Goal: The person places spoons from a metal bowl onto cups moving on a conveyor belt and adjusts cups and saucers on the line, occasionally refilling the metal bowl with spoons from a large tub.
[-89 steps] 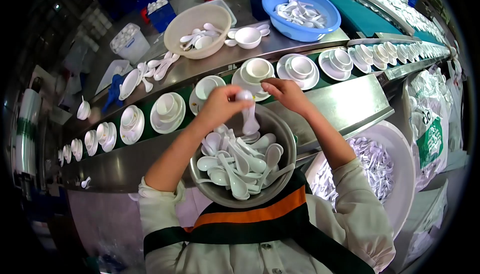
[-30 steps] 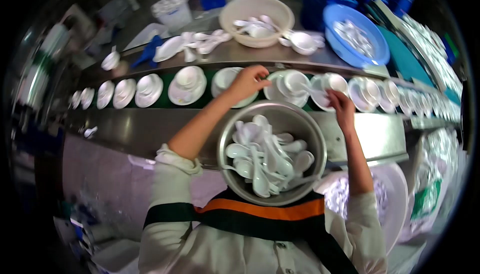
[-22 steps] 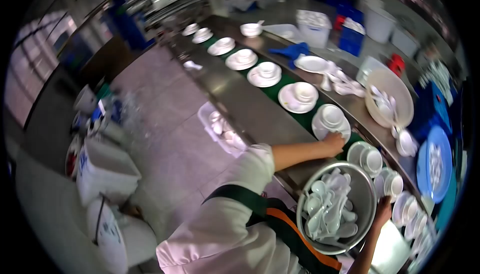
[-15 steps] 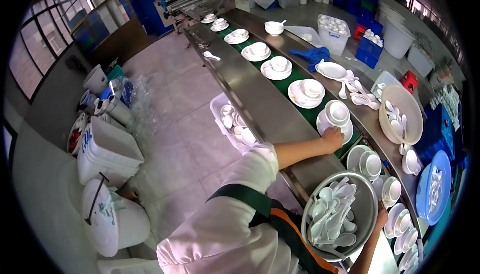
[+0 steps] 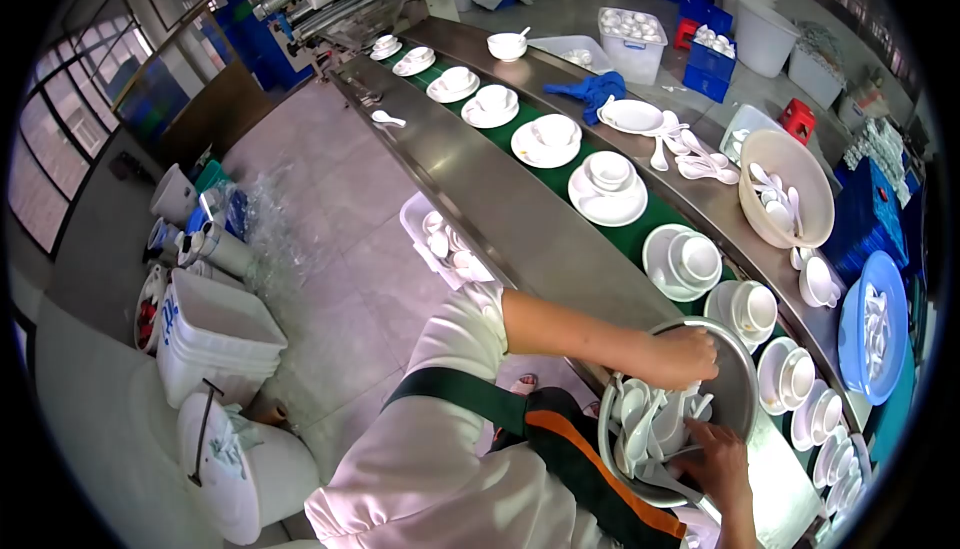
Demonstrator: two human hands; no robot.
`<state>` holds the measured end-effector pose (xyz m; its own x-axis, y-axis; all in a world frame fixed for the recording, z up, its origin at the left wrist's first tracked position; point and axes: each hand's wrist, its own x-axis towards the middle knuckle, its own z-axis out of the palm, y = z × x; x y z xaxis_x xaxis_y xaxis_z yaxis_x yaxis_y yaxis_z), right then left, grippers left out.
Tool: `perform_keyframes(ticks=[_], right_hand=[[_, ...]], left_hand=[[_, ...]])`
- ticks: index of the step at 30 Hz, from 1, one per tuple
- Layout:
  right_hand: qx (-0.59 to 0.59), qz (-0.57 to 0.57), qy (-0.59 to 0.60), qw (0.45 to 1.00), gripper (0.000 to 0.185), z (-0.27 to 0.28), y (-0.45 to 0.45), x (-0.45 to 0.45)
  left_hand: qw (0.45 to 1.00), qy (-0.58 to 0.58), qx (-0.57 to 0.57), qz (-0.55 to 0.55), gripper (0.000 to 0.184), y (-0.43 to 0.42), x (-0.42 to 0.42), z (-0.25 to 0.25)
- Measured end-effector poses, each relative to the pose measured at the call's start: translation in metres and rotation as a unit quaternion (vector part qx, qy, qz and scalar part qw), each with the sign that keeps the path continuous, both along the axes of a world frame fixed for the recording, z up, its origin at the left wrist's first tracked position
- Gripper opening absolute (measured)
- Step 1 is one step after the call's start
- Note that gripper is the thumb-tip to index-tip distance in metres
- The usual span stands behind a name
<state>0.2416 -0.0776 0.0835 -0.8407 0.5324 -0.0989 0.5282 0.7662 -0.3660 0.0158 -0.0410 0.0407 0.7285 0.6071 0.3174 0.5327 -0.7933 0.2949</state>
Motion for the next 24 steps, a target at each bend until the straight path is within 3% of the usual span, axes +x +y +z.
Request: perform_keyframes(ticks=[2,4,6,9,10,11,14,15,16,17,19,22,23,24], right_hand=[[0.055,0.034,0.076,0.995,0.037,-0.018,0.003,0.019],[0.102,-0.022,0.087,0.991,0.018,-0.002,-0.006,0.013],[0.089,-0.026,0.079,0.993,0.015,0.008,-0.008,0.017],[0.093,-0.009,0.046,0.995,0.021,0.011,-0.006,0.03],[0.088,-0.037,0.038,0.995,0.022,0.016,-0.008,0.032],[0.141,-0.071,0.139,0.978,0.022,0.013,-0.01,0.033],[0.117,-0.171,0.211,0.955,0.017,0.026,0.0,0.057],[0.1,-0.222,0.245,0.938,0.015,0.029,0.006,0.065],[0.068,-0.348,0.271,0.895,0.011,0.02,0.006,0.073],[0.108,-0.405,0.258,0.87,0.012,0.008,0.019,0.088],[0.05,-0.495,0.226,0.837,0.011,-0.019,0.05,0.121],[0.028,-0.521,0.203,0.829,0.015,-0.093,0.093,0.157],[0.079,-0.497,0.151,0.851,0.015,-0.112,0.104,0.162],[0.027,-0.529,0.176,0.83,0.018,-0.116,0.111,0.157]], left_hand=[[0.992,-0.018,-0.122,-0.013,0.014,0.005,0.003,0.004],[0.991,-0.057,-0.118,-0.03,0.01,0.0,0.0,0.015],[0.988,-0.048,-0.107,-0.102,0.017,-0.003,0.0,0.02],[0.977,0.05,-0.188,-0.086,0.014,-0.003,0.004,0.02],[0.984,0.022,-0.157,-0.08,0.013,-0.004,0.0,0.021],[0.99,-0.006,-0.123,-0.063,0.013,-0.004,-0.003,0.023],[0.979,-0.105,-0.147,-0.091,0.012,0.004,0.007,0.05],[0.97,-0.168,-0.177,-0.011,0.01,0.003,0.008,0.051],[0.958,-0.202,-0.195,0.05,0.008,0.005,0.009,0.06],[0.94,-0.236,-0.221,0.112,0.008,0.012,0.012,0.071],[0.877,-0.358,-0.235,0.217,0.013,0.046,0.018,0.069],[0.876,-0.312,-0.254,0.267,0.018,0.118,0.017,0.018],[0.872,-0.283,-0.264,0.301,0.019,0.134,0.021,-0.001],[0.864,-0.261,-0.298,0.311,0.021,0.151,0.022,-0.025]])
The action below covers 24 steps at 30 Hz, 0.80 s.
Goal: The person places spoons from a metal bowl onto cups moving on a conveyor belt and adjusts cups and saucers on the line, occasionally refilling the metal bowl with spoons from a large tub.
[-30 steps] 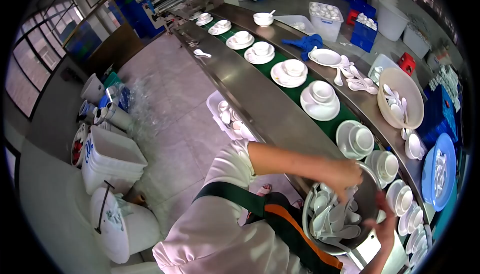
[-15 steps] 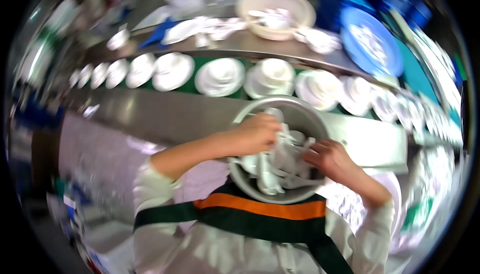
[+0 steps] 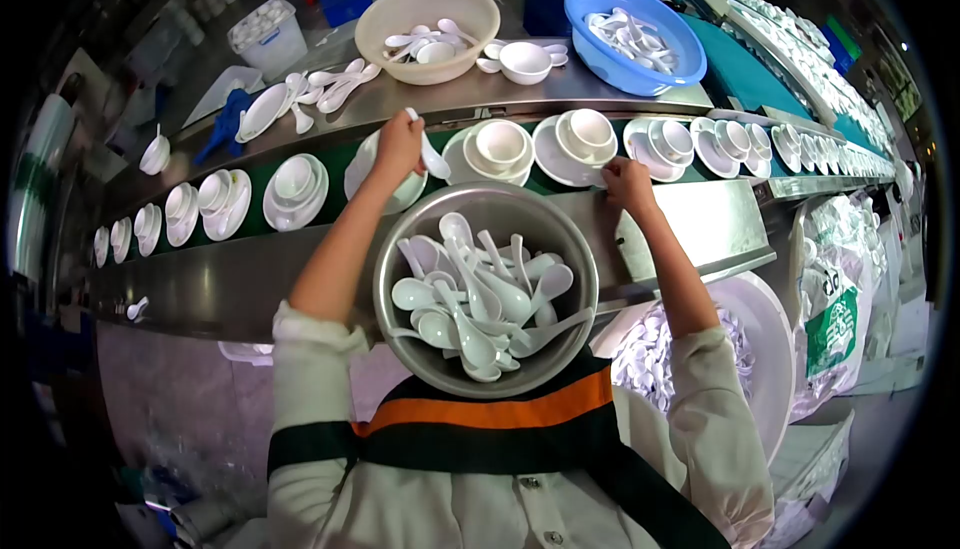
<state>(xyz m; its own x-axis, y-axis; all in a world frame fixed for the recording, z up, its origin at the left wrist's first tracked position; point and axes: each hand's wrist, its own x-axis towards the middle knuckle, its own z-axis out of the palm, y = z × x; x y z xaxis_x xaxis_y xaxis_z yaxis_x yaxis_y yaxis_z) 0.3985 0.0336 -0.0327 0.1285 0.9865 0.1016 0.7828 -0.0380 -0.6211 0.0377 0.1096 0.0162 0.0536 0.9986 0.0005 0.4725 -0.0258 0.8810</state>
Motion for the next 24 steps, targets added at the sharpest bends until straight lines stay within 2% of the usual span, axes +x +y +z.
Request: perform_keyframes(ticks=[1,2,5,6,7,8,9,10,11,13,14,16,18,19,20,21,22,23,24], right_hand=[[-0.033,-0.027,0.054,0.998,0.02,-0.003,0.005,-0.011],[-0.034,-0.022,0.056,0.998,0.02,0.0,0.006,-0.022],[0.042,0.036,-0.179,0.982,0.035,0.042,-0.014,-0.054],[0.082,0.061,-0.178,0.979,0.033,0.056,-0.022,-0.062],[0.069,0.11,-0.07,0.989,0.031,0.078,-0.033,-0.073],[0.054,0.157,0.038,0.985,0.029,0.099,-0.044,-0.086],[0.034,0.23,0.092,0.968,0.028,0.113,-0.055,-0.097],[-0.019,0.293,0.05,0.955,0.026,0.128,-0.064,-0.108],[-0.02,0.291,0.051,0.955,0.026,0.118,-0.067,-0.115],[0.085,0.469,-0.008,0.879,0.019,0.091,-0.069,-0.124],[0.087,0.471,-0.011,0.878,0.019,0.098,-0.073,-0.124],[-0.037,0.404,0.117,0.906,0.013,0.12,-0.08,-0.114],[-0.03,0.219,0.205,0.953,0.013,0.121,-0.081,-0.094],[-0.003,0.141,0.23,0.963,0.013,0.122,-0.077,-0.081],[0.035,0.073,0.307,0.948,0.012,0.115,-0.07,-0.068],[0.069,0.03,0.322,0.944,0.009,0.106,-0.062,-0.053],[0.084,0.002,0.322,0.943,0.008,0.092,-0.053,-0.039],[0.1,-0.024,0.323,0.941,0.007,0.073,-0.045,-0.026],[0.092,-0.048,0.262,0.959,0.008,0.052,-0.04,-0.016]], left_hand=[[0.999,0.01,-0.039,-0.003,0.024,0.018,-0.002,-0.03],[0.995,0.039,-0.07,-0.053,0.027,0.048,-0.011,-0.082],[0.983,0.107,-0.093,-0.114,0.034,0.052,-0.019,-0.105],[0.981,0.128,-0.116,-0.087,0.034,0.037,-0.016,-0.077],[0.977,0.149,-0.14,-0.06,0.035,0.021,-0.013,-0.055],[0.958,0.284,0.038,-0.036,0.036,0.01,-0.011,-0.046],[0.957,0.285,0.034,-0.039,0.036,0.004,-0.01,-0.038],[0.953,0.275,0.116,-0.044,0.032,0.002,-0.007,-0.028],[0.943,0.262,0.199,-0.047,0.029,-0.001,-0.006,-0.016],[0.971,0.103,0.171,-0.13,0.019,-0.019,0.007,0.017],[0.971,0.088,0.134,-0.179,0.013,-0.032,0.01,0.032],[0.948,0.168,0.087,-0.254,0.013,-0.06,0.011,0.056],[0.925,0.194,0.132,-0.3,0.011,-0.084,0.009,0.05],[0.888,0.257,0.203,-0.324,0.01,-0.09,0.009,0.042],[0.859,0.321,0.217,-0.334,0.011,-0.099,0.011,0.038],[0.828,0.383,0.23,-0.34,0.014,-0.108,0.016,0.041],[0.828,0.379,0.233,-0.342,0.014,-0.109,0.019,0.039],[0.79,0.43,0.222,-0.376,0.013,-0.11,0.022,0.035],[0.748,0.48,0.21,-0.407,0.012,-0.11,0.024,0.034]])
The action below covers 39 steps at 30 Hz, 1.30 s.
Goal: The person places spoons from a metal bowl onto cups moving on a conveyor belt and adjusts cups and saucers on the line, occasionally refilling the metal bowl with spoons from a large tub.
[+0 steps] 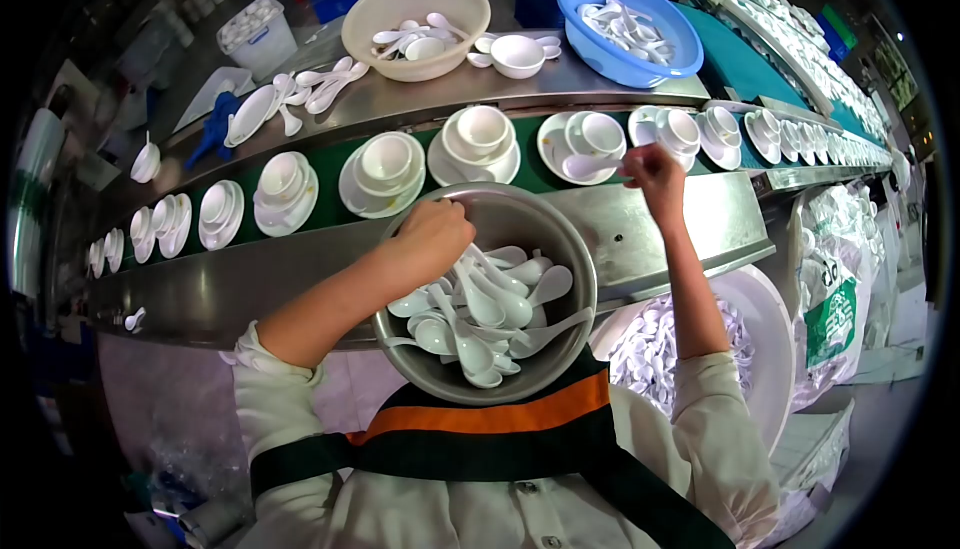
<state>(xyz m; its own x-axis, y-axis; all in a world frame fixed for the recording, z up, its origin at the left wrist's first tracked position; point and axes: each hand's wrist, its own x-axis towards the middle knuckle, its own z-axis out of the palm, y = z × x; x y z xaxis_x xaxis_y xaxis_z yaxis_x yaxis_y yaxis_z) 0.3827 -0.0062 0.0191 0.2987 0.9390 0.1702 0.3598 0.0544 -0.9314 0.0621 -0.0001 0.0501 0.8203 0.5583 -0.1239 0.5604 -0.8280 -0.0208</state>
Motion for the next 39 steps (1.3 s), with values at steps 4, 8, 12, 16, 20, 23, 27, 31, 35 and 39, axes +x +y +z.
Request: perform_keyframes(ticks=[4,8,12,16,20,23,27,31,35,39], right_hand=[[-0.017,-0.072,-0.292,0.954,0.019,-0.055,0.015,0.003],[0.002,-0.025,-0.446,0.895,0.031,-0.055,0.026,-0.023],[0.034,0.08,-0.382,0.92,0.035,-0.005,0.019,-0.053],[-0.103,0.326,0.085,0.936,0.024,0.054,-0.003,-0.095],[-0.171,0.365,-0.007,0.915,0.02,0.05,0.015,-0.071],[-0.055,0.264,0.192,0.944,0.029,0.045,0.045,-0.018],[0.007,0.121,0.376,0.919,0.048,0.041,0.061,-0.006],[-0.078,0.445,-0.188,0.872,0.029,0.073,-0.019,-0.091],[0.122,0.446,-0.552,0.694,0.016,0.017,-0.053,-0.1],[0.127,0.4,-0.612,0.67,0.018,0.035,-0.053,-0.085]], left_hand=[[0.999,0.045,0.012,-0.026,0.009,0.005,0.005,0.006],[0.994,-0.04,0.084,-0.051,0.004,0.017,-0.004,0.031],[0.993,-0.065,0.017,0.095,0.005,0.034,-0.013,0.079],[0.96,-0.201,-0.132,0.145,0.014,0.044,-0.005,0.084],[0.927,-0.31,-0.155,0.14,0.029,0.045,0.0,0.049],[0.938,-0.329,-0.055,0.094,0.041,0.024,-0.011,0.041],[0.987,-0.123,-0.095,-0.05,0.014,-0.018,-0.012,0.013],[0.989,-0.132,-0.033,-0.05,0.013,-0.009,-0.012,0.001],[0.987,-0.087,-0.127,-0.042,0.011,-0.006,-0.011,0.018],[0.944,-0.147,-0.296,-0.002,0.014,0.009,-0.015,0.044]])
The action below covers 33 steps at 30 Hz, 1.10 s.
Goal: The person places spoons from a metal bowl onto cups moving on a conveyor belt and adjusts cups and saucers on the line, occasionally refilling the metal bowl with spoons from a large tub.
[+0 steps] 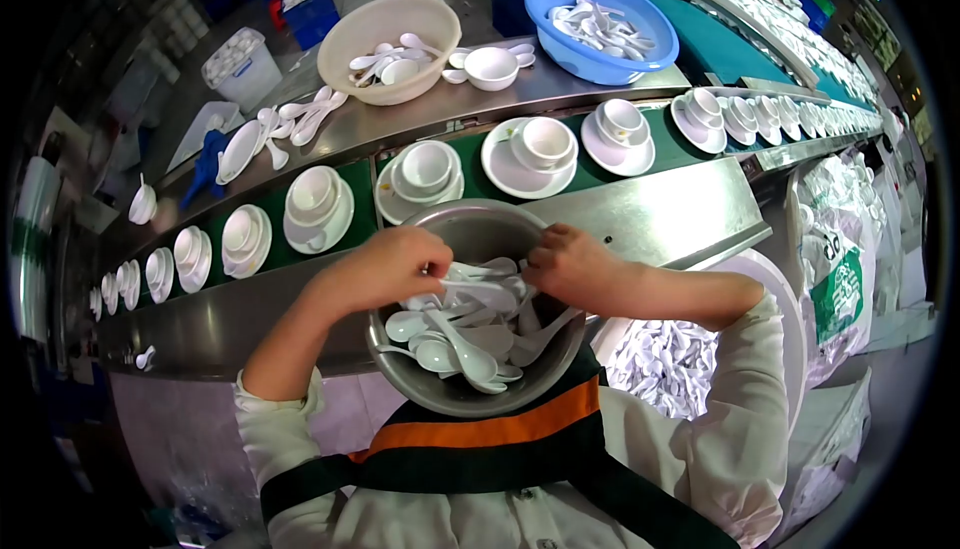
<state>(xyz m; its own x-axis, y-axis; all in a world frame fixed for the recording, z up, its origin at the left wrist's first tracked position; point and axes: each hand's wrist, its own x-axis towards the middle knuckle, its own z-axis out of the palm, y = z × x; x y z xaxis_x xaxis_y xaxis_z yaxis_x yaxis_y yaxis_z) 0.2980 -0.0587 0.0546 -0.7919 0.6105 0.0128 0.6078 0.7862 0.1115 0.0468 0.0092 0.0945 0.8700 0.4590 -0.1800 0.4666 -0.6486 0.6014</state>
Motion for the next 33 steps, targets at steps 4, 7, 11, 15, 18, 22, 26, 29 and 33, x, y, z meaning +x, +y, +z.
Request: perform_keyframes(ticks=[4,7,11,15,18,22,26,29,33], right_hand=[[0.041,-0.133,0.201,0.97,0.011,0.022,0.019,0.036],[0.029,-0.323,0.272,0.906,0.013,-0.003,0.053,0.086],[-0.025,-0.444,0.196,0.874,0.028,-0.092,0.095,0.143],[-0.155,-0.472,0.306,0.812,0.037,-0.085,0.107,0.115],[-0.084,-0.427,0.16,0.886,0.032,-0.08,0.108,0.097],[-0.066,-0.244,0.334,0.908,0.021,-0.021,0.069,0.047],[0.015,-0.013,0.17,0.985,0.02,-0.024,0.047,-0.012],[0.041,0.025,0.077,0.996,0.019,-0.053,0.038,-0.037],[-0.014,-0.055,0.069,0.996,0.017,-0.037,0.034,-0.024]], left_hand=[[0.945,-0.144,-0.217,0.198,0.011,0.031,-0.005,0.0],[0.908,-0.202,-0.214,0.299,0.013,0.064,-0.002,-0.029],[0.864,-0.168,-0.268,0.392,0.014,0.1,0.009,-0.098],[0.969,-0.048,-0.004,0.241,0.035,0.143,0.015,-0.181],[0.964,0.037,-0.043,0.26,0.031,0.134,0.008,-0.154],[0.937,0.068,0.095,0.329,0.028,0.098,0.001,-0.096],[0.97,-0.088,0.044,0.224,0.023,0.048,0.019,-0.037],[0.989,0.072,0.104,0.072,0.026,0.016,0.025,-0.028],[0.988,0.103,0.111,0.032,0.031,0.002,0.008,-0.049]])
